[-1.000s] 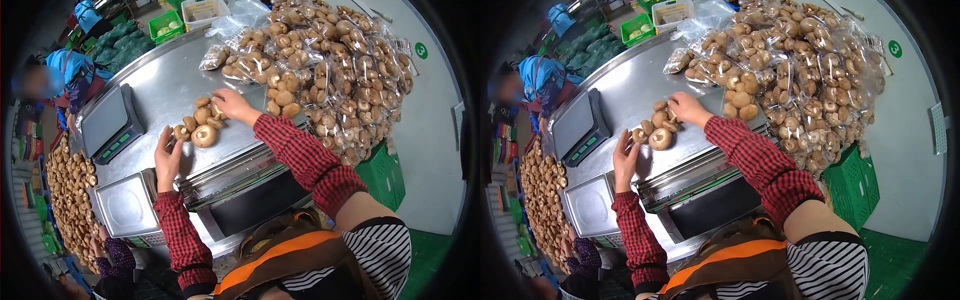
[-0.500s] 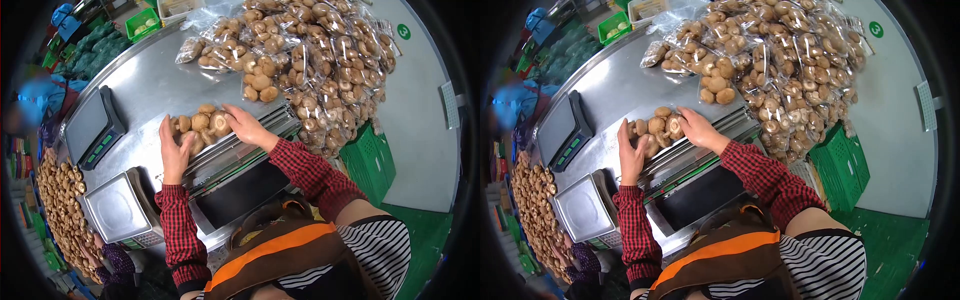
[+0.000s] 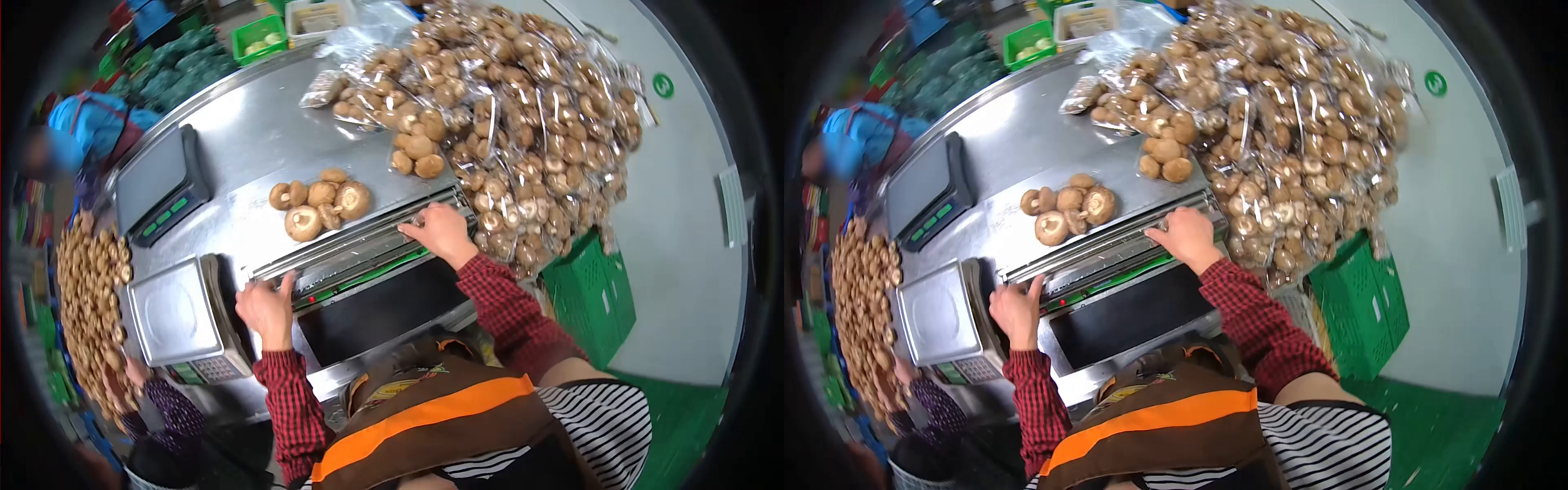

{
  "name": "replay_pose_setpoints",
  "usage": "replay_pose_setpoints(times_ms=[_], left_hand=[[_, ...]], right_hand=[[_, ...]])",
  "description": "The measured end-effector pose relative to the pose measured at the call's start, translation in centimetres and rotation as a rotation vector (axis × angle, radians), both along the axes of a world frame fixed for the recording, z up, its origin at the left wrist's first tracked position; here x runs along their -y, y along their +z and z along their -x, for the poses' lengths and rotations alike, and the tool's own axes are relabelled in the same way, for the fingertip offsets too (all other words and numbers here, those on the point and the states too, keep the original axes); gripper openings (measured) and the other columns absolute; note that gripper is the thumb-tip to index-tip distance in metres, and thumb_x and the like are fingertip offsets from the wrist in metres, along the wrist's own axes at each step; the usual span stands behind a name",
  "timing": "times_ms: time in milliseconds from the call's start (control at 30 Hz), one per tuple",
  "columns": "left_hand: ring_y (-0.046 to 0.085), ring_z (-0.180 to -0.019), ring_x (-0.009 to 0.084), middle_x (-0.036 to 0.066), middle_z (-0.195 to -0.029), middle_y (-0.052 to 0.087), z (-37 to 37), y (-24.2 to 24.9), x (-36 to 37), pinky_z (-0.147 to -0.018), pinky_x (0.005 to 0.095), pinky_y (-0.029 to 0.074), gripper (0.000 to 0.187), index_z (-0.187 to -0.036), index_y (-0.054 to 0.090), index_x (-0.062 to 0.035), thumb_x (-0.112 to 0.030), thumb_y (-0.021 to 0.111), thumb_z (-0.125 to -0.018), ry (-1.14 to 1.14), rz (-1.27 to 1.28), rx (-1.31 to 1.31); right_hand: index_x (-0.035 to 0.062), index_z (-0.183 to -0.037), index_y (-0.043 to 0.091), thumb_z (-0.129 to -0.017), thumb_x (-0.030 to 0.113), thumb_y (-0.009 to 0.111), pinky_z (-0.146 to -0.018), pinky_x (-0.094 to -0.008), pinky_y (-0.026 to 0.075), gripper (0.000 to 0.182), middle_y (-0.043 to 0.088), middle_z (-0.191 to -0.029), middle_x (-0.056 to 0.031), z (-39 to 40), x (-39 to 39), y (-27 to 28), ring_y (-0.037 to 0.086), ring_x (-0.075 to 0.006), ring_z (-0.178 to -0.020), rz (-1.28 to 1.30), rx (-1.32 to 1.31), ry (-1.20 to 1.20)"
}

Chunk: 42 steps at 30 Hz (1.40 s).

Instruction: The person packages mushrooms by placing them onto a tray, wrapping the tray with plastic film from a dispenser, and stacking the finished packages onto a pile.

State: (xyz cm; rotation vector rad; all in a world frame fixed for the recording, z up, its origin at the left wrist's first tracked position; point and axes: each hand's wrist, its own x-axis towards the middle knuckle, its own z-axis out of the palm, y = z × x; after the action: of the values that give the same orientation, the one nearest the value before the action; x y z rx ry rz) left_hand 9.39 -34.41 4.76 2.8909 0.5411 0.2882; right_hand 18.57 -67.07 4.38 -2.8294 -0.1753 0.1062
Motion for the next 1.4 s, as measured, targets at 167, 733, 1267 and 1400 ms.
replay_pose_setpoints(times_ms=[167, 733, 1267, 1400], left_hand=[[0.04, -0.047, 0.0172, 0.003, -0.058, 0.048, 0.2, -2.2, -2.3, -0.046, 0.0306, 0.033, 0.039, -0.063, 0.049, -0.006, -0.029, 0.061, -0.093, 0.125, 1.079, 0.03], [0.045, -0.132, 0.0356, 0.026, -0.134, 0.054, -14.5, -2.6, -4.1, -0.112, 0.0412, 0.033, 0.052, -0.131, 0.054, 0.0052, -0.033, 0.053, -0.096, -0.509, 0.749, 0.144], [0.064, -0.095, 0.0178, 0.014, -0.107, 0.068, -9.9, -0.4, -6.1, -0.084, 0.0289, 0.051, 0.082, -0.133, 0.049, 0.0055, -0.031, 0.087, -0.071, -0.429, 1.034, -0.104], [0.051, -0.068, 0.008, 0.003, -0.081, 0.061, -9.8, -2.2, -7.4, -0.065, 0.025, 0.045, 0.036, -0.111, 0.061, 0.0027, -0.027, 0.067, -0.091, -0.344, 1.209, -0.206]], right_hand=[[0.0089, -0.07, 0.053, -0.093, 0.026, 0.06, -0.042, -0.022, 0.033, 0.03, 0.046, -0.057, 0.0038, 0.1, 1.5, 0.3, 0.043, -0.0078, -0.048, -1.245, -0.691, -0.353], [-0.0028, -0.089, 0.067, -0.098, 0.029, 0.04, -0.085, -0.0509, 0.046, 0.043, 0.065, -0.087, -0.0266, -16.3, -9.4, -0.5, 0.061, -0.045, -0.09, -0.376, -0.063, 0.174], [-0.0082, -0.091, 0.069, -0.091, 0.064, 0.048, -0.084, -0.0409, 0.046, 0.075, 0.066, -0.095, -0.028, -10.1, -5.0, 0.5, 0.062, -0.0385, -0.095, -0.245, -0.499, 0.105], [-0.0054, -0.078, 0.065, -0.091, 0.037, 0.061, -0.073, -0.0399, 0.046, 0.045, 0.06, -0.079, -0.0221, -7.1, -5.0, -0.9, 0.058, -0.0359, -0.078, -0.496, -0.029, 0.03]])
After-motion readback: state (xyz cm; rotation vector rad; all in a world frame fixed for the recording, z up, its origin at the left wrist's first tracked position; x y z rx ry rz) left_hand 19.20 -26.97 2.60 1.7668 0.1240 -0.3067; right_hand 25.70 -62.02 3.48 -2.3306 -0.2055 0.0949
